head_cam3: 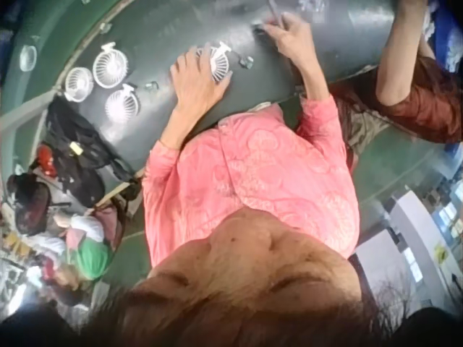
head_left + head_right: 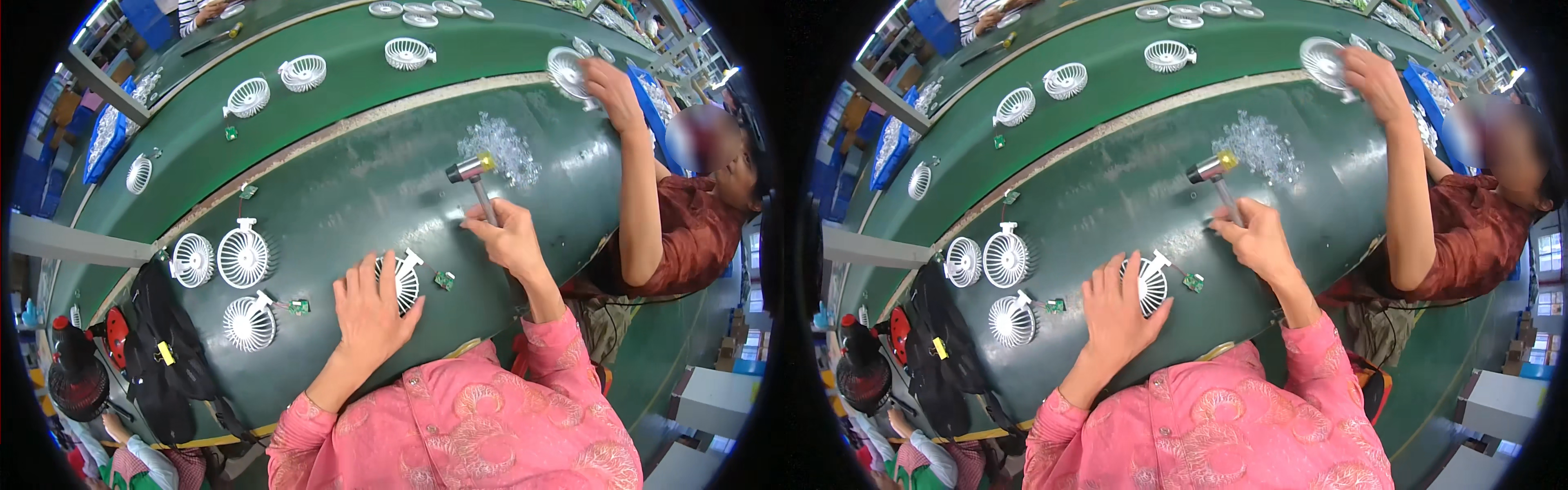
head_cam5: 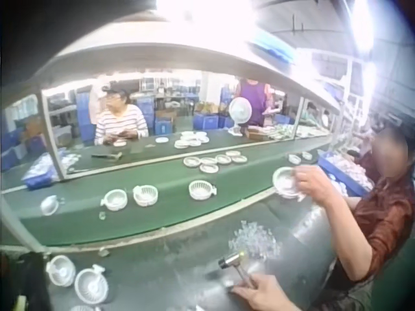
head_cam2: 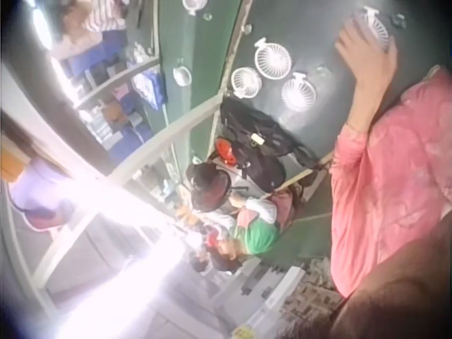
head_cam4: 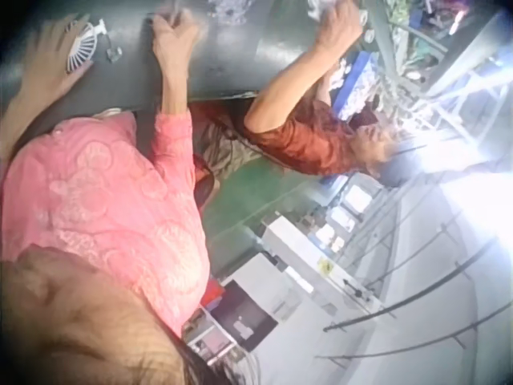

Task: The person assembles portable fan covers on an assembly line by fitting small components into plastic fan grilles and tapping them into place with a small mallet.

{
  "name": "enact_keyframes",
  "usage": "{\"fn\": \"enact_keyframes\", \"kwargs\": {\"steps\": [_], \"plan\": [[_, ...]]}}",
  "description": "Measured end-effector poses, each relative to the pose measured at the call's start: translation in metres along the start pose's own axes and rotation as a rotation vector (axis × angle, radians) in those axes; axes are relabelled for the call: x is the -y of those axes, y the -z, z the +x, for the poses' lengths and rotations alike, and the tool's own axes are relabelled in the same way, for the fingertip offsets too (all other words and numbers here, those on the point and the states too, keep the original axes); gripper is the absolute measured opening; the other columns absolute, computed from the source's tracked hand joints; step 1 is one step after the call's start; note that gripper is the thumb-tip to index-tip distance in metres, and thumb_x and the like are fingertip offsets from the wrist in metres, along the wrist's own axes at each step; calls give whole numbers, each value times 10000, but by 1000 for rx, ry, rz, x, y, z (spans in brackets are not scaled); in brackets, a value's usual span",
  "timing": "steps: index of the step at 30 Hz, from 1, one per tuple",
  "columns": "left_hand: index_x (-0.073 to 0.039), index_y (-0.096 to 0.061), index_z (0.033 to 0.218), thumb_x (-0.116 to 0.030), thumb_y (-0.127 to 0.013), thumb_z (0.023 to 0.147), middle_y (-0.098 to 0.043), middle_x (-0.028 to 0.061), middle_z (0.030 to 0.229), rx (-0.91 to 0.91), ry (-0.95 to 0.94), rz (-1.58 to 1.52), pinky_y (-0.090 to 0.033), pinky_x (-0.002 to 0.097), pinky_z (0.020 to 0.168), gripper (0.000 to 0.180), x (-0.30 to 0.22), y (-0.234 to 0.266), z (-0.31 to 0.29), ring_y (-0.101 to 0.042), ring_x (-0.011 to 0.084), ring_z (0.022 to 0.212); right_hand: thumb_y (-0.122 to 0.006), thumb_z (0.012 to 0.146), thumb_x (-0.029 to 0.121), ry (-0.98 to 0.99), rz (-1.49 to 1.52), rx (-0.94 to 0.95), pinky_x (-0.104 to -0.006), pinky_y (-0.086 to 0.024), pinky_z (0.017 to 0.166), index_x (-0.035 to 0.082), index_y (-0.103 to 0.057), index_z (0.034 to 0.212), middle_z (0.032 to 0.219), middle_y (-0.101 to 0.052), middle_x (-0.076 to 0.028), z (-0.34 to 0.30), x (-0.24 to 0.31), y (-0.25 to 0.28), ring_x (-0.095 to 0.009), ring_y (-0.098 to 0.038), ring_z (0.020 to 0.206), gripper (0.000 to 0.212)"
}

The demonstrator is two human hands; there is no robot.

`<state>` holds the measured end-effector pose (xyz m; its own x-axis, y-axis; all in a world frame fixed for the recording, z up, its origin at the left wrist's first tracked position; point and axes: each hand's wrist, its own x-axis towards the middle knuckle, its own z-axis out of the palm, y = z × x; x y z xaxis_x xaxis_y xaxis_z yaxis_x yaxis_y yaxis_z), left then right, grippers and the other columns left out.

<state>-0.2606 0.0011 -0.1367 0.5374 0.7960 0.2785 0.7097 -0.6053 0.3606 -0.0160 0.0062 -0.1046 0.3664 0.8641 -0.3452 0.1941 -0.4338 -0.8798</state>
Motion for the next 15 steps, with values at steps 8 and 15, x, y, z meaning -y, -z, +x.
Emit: {"fn": "enact_keyframes", "kwargs": {"steps": [8,15], "plan": [[8,-452,1340,-193,-814,689,-469,204,1302,-56,5,-409,-435,475,952,772,10,9,-4,-492,396,1127,-642,931,68,-218,647,445,-200,-229,317,-50,-642,978,805,-651,-75,-14,-15,-16,-6,-333,368,128],[-16,-443,1353,-144,-825,666,-475,213,1332,-52,-67,-512,-451,459,955,796,3,11,-7,-512,387,1153,-638,952,132,-344,833,566,-201,-231,315,-29,-653,949,782,-634,-51,-18,-21,-36,-10,-334,359,162]]}}
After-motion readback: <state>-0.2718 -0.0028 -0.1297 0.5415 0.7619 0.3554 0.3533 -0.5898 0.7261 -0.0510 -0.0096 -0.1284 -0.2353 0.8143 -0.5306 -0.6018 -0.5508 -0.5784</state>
